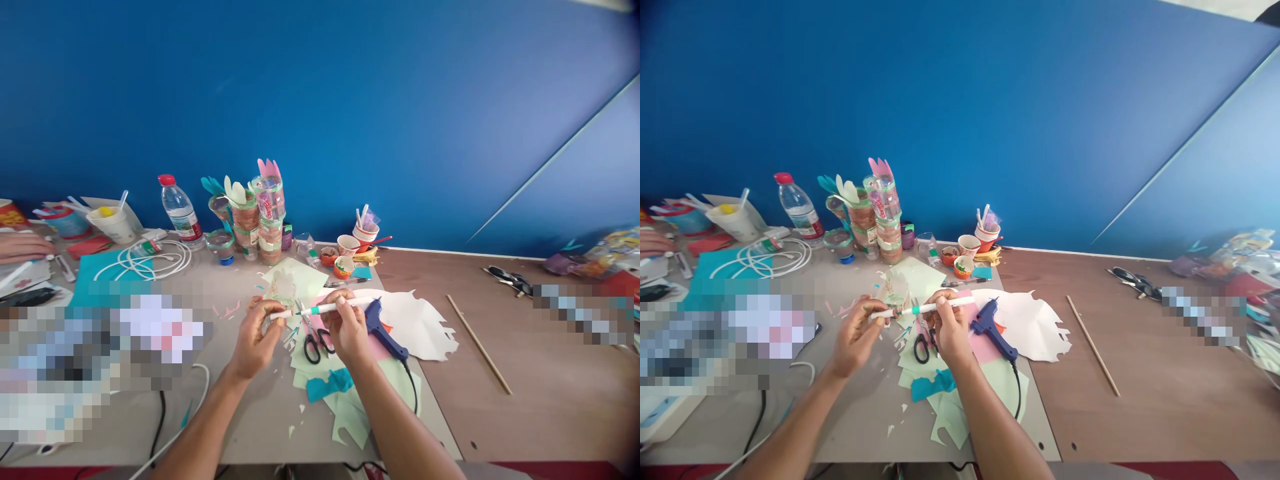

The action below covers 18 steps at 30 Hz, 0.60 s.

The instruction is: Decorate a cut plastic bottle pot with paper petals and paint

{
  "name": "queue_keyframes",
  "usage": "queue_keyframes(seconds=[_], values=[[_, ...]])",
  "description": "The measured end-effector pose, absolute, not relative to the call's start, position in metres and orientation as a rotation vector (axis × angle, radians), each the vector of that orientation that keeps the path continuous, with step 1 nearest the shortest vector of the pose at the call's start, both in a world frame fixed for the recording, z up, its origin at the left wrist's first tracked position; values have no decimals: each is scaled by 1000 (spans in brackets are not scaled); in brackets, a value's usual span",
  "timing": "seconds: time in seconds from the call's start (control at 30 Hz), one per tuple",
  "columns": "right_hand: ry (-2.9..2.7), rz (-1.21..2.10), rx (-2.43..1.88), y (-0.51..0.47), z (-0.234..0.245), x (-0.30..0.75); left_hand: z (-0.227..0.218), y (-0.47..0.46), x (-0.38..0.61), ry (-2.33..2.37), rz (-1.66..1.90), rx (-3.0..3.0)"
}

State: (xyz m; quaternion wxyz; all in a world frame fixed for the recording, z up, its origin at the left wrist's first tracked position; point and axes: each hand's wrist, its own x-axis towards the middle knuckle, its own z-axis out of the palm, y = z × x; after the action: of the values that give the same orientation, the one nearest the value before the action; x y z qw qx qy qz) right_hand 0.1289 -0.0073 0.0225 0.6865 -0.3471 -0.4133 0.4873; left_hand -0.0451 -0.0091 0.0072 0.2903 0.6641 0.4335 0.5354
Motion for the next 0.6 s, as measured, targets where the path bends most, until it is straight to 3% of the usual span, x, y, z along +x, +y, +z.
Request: queue_keyframes(seconds=[0.37,0.6], values=[[-915,1191,-595,-9,21,129,15,0,-53,814,1755,1122],[-1131,1215,-524,-19,11,124,24,1,-51,685,1723,820]])
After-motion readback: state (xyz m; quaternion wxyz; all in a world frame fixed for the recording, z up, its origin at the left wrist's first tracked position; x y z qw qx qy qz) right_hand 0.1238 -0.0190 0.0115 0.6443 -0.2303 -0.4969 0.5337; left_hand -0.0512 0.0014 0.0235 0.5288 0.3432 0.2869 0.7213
